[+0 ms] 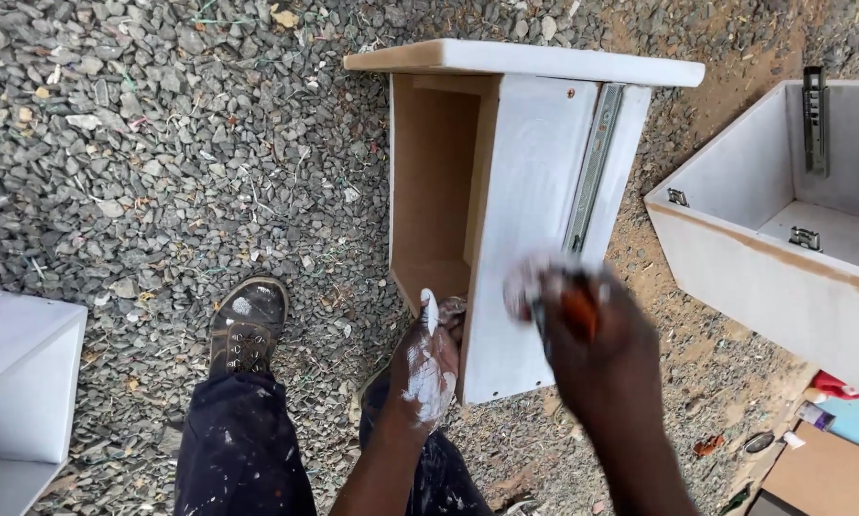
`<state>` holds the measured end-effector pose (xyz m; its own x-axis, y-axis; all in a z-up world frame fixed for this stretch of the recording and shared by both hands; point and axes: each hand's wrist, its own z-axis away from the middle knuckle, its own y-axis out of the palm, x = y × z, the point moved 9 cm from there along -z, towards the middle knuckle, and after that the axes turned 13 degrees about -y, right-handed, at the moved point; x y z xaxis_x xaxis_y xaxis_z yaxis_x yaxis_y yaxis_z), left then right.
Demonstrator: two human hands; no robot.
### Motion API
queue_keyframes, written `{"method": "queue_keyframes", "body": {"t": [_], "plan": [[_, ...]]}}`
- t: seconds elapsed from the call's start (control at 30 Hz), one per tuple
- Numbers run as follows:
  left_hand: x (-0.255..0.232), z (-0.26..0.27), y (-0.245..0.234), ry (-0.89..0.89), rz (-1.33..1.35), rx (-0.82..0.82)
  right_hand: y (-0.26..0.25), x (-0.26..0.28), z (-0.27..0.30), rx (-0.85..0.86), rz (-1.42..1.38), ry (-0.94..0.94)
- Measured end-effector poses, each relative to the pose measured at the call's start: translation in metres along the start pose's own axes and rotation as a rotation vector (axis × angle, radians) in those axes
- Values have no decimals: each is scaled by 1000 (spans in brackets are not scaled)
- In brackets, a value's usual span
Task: The person paints a wooden drawer white using a cloth. They apply the paint to the exterior sides, the front face, and the interior surfaces of the drawer, repeatedly dipping the cloth into a paint bucket to reload.
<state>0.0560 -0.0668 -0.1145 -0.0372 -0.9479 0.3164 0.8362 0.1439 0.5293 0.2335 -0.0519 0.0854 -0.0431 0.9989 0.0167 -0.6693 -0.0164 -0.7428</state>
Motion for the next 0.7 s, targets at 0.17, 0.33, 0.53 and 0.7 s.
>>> {"method": "queue_keyframes", "body": {"t": [0.17, 0.33, 0.53, 0.7], "plan": [[0, -13, -19, -53, 138, 95, 8, 144, -43, -163, 331, -1141], [-19, -7, -21, -45, 87, 131, 155, -35, 53, 378, 228, -817], [-25, -4, 1, 22, 21, 166, 173, -171, 69, 217, -405, 17], [-44, 6, 74, -2, -256, 180, 53, -23, 95, -75, -1044, -1097]]}}
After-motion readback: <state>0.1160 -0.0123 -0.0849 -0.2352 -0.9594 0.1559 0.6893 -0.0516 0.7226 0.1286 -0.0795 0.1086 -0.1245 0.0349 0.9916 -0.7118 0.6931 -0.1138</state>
